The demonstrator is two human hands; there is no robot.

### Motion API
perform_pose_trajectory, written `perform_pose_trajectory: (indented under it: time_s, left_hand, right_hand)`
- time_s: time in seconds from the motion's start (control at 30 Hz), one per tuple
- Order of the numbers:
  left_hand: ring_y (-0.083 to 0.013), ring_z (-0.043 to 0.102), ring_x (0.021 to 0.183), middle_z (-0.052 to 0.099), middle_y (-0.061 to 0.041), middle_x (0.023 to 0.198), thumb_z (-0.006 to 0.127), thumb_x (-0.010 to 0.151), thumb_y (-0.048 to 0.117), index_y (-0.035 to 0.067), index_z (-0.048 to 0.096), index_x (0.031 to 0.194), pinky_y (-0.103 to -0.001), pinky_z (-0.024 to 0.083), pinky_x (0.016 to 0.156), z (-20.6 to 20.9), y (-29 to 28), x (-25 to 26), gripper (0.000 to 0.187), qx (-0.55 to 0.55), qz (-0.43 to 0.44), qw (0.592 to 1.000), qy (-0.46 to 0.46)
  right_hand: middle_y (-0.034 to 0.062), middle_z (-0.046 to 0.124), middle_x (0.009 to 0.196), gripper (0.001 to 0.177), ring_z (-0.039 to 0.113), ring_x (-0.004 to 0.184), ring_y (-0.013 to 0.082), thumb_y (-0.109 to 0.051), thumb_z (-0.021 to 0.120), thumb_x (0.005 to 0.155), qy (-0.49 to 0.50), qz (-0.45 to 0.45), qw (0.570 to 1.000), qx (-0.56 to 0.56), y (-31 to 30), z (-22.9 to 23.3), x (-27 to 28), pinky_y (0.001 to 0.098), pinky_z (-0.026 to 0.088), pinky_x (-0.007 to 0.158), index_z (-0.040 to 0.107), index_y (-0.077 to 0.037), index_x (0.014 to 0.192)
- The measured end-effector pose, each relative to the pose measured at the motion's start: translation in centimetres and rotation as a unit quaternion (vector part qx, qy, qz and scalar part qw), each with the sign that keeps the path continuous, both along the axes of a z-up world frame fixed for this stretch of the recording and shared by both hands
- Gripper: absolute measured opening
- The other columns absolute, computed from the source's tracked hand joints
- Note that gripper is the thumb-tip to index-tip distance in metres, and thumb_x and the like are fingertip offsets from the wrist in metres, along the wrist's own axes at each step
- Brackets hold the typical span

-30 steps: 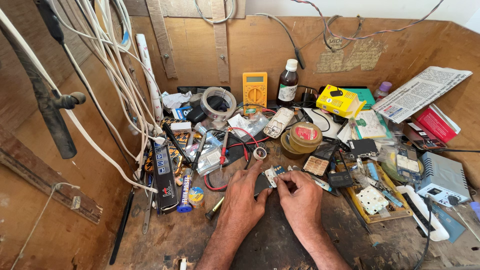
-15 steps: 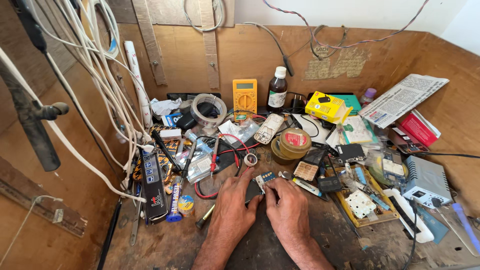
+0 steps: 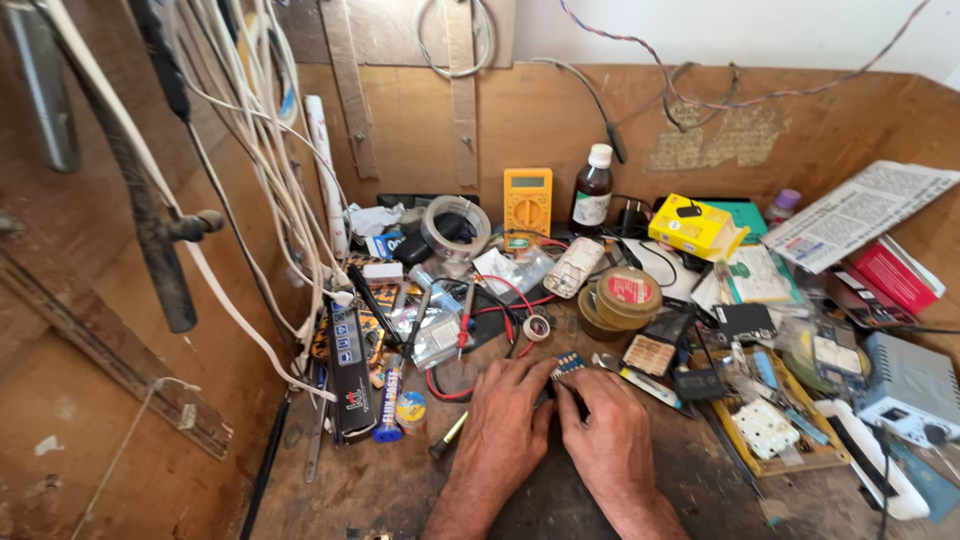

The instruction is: The person handles a small circuit board and a white plastic component on a cluttered workbench. They use a small metal tool to scrape or clean the surface of the white component, then place it back onto the circuit board. The person continues to adjust and inspect the assembly.

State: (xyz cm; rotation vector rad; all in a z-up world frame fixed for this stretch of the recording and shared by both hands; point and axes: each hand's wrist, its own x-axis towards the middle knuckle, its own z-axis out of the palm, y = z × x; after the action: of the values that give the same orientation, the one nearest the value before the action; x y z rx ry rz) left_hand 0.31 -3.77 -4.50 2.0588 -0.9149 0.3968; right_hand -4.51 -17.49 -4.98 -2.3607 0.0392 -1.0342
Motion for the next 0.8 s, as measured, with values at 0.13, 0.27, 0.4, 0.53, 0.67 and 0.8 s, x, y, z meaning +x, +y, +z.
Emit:
perform_pose_trajectory:
  time_s: [0.13, 0.27, 0.4, 0.53, 0.67, 0.8]
  left_hand:
    - [-0.0376, 0.056, 0.114, 0.066, -0.016, 0.122, 0.070, 0.080, 0.002, 0.001, 0.065, 0.127, -0.049, 0.044, 0.096, 0.2, 0.0, 0.0, 0.047, 0.001, 0.010, 1.000, 0.011]
    - [-0.0379, 0.056, 0.115, 0.066, -0.017, 0.124, 0.070, 0.081, 0.002, 0.001, 0.065, 0.126, -0.049, 0.044, 0.096, 0.2, 0.2, -0.1, 0.045, -0.004, 0.009, 1.000, 0.004]
    - [-0.0377, 0.056, 0.116, 0.065, -0.017, 0.125, 0.070, 0.082, 0.002, -0.001, 0.063, 0.127, -0.049, 0.044, 0.098, 0.2, 0.2, -0.2, 0.046, -0.005, 0.001, 1.000, 0.005]
    - [-0.0379, 0.055, 0.118, 0.064, -0.017, 0.127, 0.070, 0.084, 0.003, -0.001, 0.063, 0.128, -0.049, 0.043, 0.098, -0.1, 0.2, -0.4, 0.046, 0.014, 0.007, 1.000, 0.015]
    - [-0.0377, 0.055, 0.124, 0.063, -0.018, 0.130, 0.069, 0.085, 0.003, -0.001, 0.062, 0.128, -0.049, 0.042, 0.101, 0.0, 0.1, -0.3, 0.044, 0.018, 0.013, 1.000, -0.017]
    - [-0.0371, 0.054, 0.126, 0.063, -0.018, 0.131, 0.068, 0.087, 0.004, -0.001, 0.061, 0.128, -0.050, 0.041, 0.103, -0.1, 0.2, -0.4, 0.042, 0.019, 0.012, 1.000, -0.012]
  right_hand:
    - [0.0125, 0.074, 0.085, 0.013, 0.071, 0.076, 0.0319, -0.014, 0.076, 0.083, 0.042, -0.013, 0.998, 0.047, 0.0, 0.4, 0.1, 0.0412, 0.055, 0.066, 0.074, -0.004, 0.090]
    - [0.0125, 0.074, 0.085, 0.014, 0.071, 0.070, 0.0299, -0.015, 0.075, 0.084, 0.035, -0.016, 0.997, 0.063, 0.4, 0.7, 0.0, 0.0384, 0.055, 0.060, 0.074, -0.004, 0.093]
    - [0.0124, 0.073, 0.083, 0.015, 0.070, 0.063, 0.0263, -0.016, 0.075, 0.086, 0.063, -0.024, 0.993, 0.098, 0.5, 1.1, 0.0, 0.0363, 0.055, 0.057, 0.074, -0.003, 0.094]
    - [0.0111, 0.073, 0.082, 0.016, 0.071, 0.060, 0.0232, -0.017, 0.074, 0.087, 0.072, -0.021, 0.991, 0.110, 0.6, 1.4, -0.2, 0.0345, 0.055, 0.054, 0.074, -0.004, 0.096]
    - [0.0098, 0.073, 0.079, 0.016, 0.071, 0.058, 0.0209, -0.019, 0.074, 0.088, 0.085, -0.020, 0.989, 0.119, 0.6, 1.7, -0.1, 0.0333, 0.054, 0.054, 0.074, -0.004, 0.095]
    - [0.0086, 0.074, 0.080, 0.017, 0.070, 0.057, 0.0184, -0.020, 0.074, 0.089, 0.083, -0.019, 0.988, 0.127, 0.6, 1.6, -0.2, 0.0321, 0.054, 0.051, 0.074, -0.005, 0.095]
